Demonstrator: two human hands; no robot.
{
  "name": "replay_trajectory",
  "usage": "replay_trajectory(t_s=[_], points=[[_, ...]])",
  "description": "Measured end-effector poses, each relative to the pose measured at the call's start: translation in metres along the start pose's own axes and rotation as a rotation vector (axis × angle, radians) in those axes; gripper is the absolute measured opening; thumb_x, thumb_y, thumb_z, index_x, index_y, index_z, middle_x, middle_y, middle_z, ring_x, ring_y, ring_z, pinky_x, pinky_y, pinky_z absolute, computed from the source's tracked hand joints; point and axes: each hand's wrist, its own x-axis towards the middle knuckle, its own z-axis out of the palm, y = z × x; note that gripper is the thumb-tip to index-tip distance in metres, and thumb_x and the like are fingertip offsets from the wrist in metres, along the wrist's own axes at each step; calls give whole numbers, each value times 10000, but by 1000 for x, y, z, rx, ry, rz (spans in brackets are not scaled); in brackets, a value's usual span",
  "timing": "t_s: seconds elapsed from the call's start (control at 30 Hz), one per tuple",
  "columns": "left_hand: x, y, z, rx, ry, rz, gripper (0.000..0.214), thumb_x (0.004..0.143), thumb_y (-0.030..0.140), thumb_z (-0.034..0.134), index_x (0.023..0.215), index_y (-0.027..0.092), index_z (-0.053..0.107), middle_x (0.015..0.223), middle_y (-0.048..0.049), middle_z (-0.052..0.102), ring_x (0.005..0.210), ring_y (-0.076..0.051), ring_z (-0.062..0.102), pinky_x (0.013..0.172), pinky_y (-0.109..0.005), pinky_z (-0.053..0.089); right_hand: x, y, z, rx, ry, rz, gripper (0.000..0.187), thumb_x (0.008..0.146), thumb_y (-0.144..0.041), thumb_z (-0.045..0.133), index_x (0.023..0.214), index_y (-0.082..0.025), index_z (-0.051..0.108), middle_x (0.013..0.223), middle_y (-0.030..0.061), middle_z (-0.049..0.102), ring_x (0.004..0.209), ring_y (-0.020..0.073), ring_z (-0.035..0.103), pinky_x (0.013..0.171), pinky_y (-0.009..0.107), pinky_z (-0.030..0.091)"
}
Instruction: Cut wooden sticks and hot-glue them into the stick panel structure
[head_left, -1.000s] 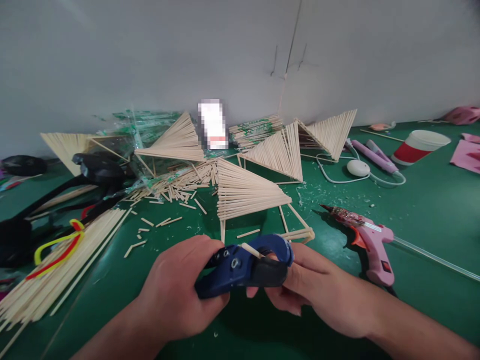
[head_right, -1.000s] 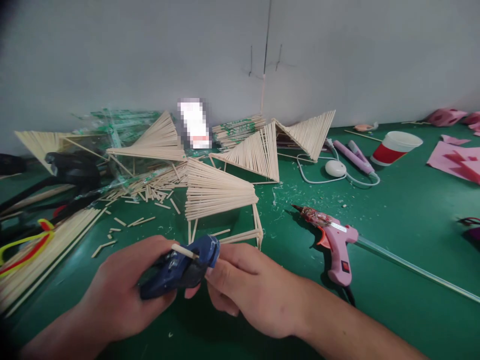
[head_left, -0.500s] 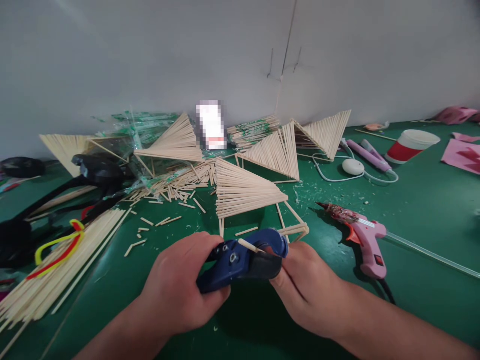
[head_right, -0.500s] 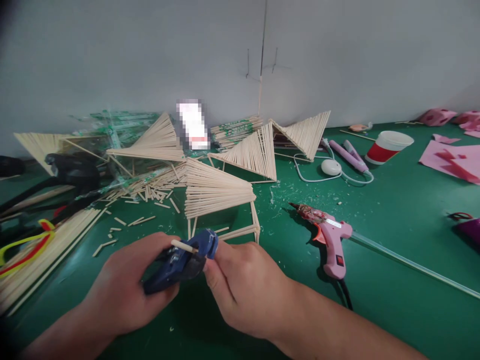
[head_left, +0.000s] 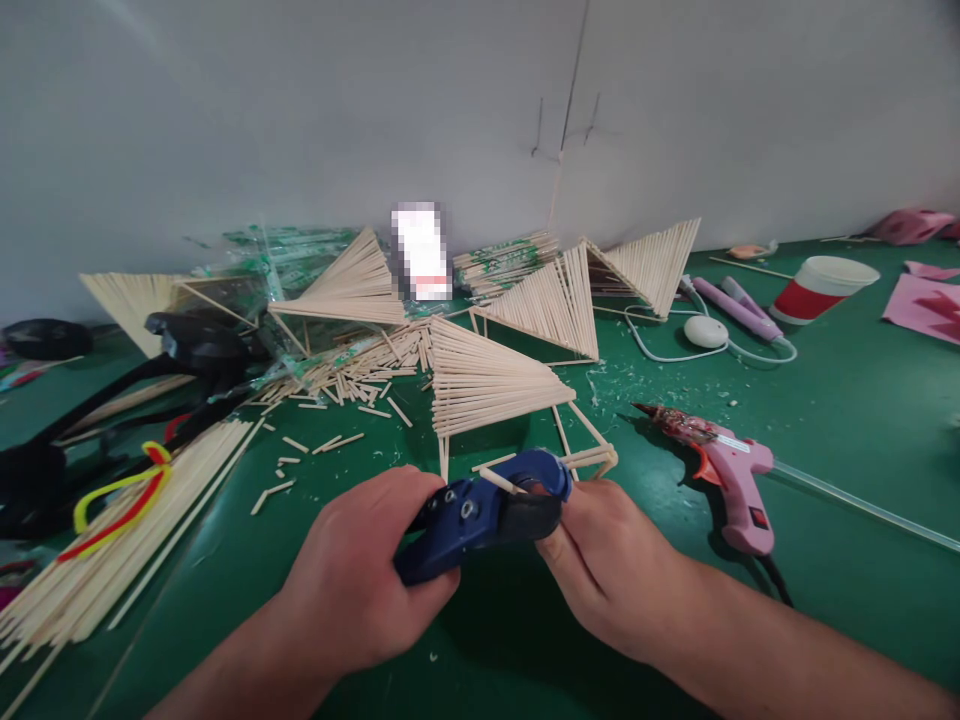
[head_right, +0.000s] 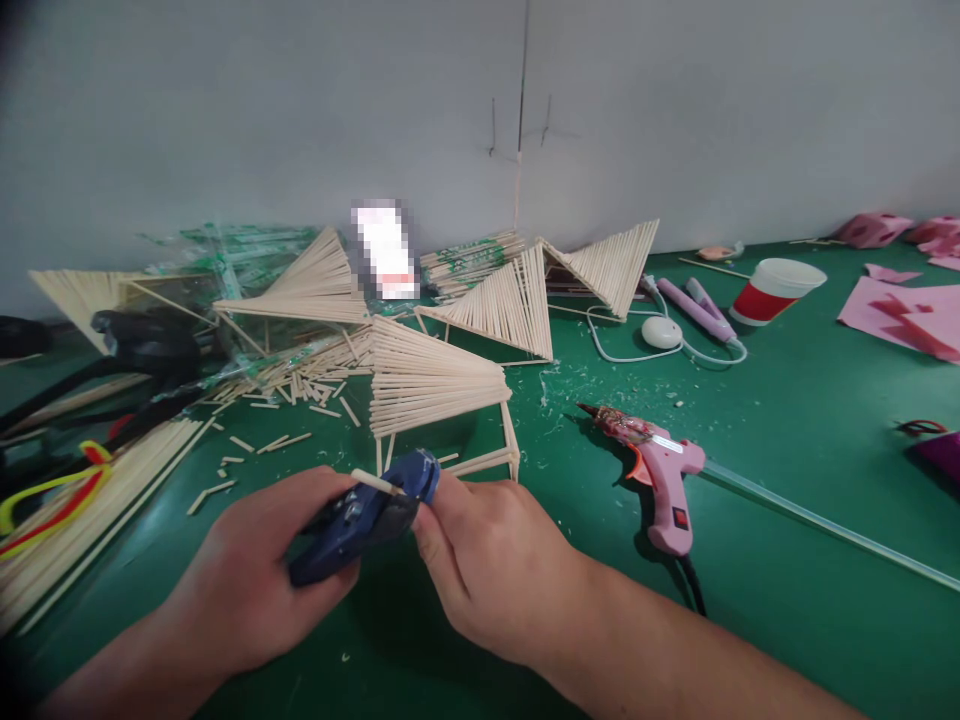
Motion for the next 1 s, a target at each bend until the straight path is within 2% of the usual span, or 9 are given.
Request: replay_trajectory(t_s=[0.17,0.27,0.33,0.43,0.5,0.6,0.7,0.83,1.0], points=[[-1,1,1,7,-33,-41,161,689,206,545,849,213,554,708,13,577,616,-153,538,558,-270,411,0,-3,-4,125,-56,89,259,961,-250,352,720,-204,437,586,-57,389,495,100,341,491,239,290],[1,-3,2,29,-4,-11,197,672,214,546,869,211,555,710,6,577,619,-160,537,562,-274,414,3,-6,-10,377,-205,234,339,1001,-351,314,795,-184,525,610,-46,419,539,104,381,519,232,319],[2,-6,3,27,25,27,229,668,223,556,897,212,554,723,0,581,633,-166,545,571,-277,421,6,-6,-16,607,-309,330,404,1005,-452,306,780,-187,511,602,-46,422,541,99,385,510,221,321],[3,-9,4,6,48,63,273,673,218,571,945,216,548,758,-5,594,666,-171,566,599,-281,442,8,-7,-22,777,-430,352,458,1005,-495,293,752,-180,509,570,-53,401,515,88,369,488,211,311],[2,-9,4,-5,41,61,305,675,209,579,978,218,541,786,-6,605,685,-171,579,619,-283,456,7,-6,-22,646,-407,280,426,1017,-410,295,760,-169,535,572,-56,388,496,80,356,478,205,301],[2,-7,5,-7,29,47,358,673,212,592,1025,224,529,829,-8,621,707,-177,595,637,-291,473,5,-6,-17,333,-233,148,310,987,-281,339,745,-178,503,599,-45,426,508,84,377,491,214,304],[2,-5,5,-9,27,37,361,676,211,588,1031,228,525,834,-5,618,714,-181,598,643,-298,476,2,-5,-10,171,-123,79,228,951,-229,366,739,-200,444,588,-51,410,501,95,354,492,231,296],[2,-3,3,-12,16,21,256,682,209,576,934,225,533,754,9,578,655,-164,560,588,-276,438,2,-4,-6,85,-64,55,225,932,-200,391,707,-218,389,563,-66,366,478,95,308,478,233,283],[2,-2,0,-15,-31,-14,171,691,208,554,861,212,542,712,12,560,617,-155,523,559,-271,405,3,-6,-7,94,-65,74,256,949,-217,348,725,-199,470,566,-45,440,478,102,393,483,234,315]])
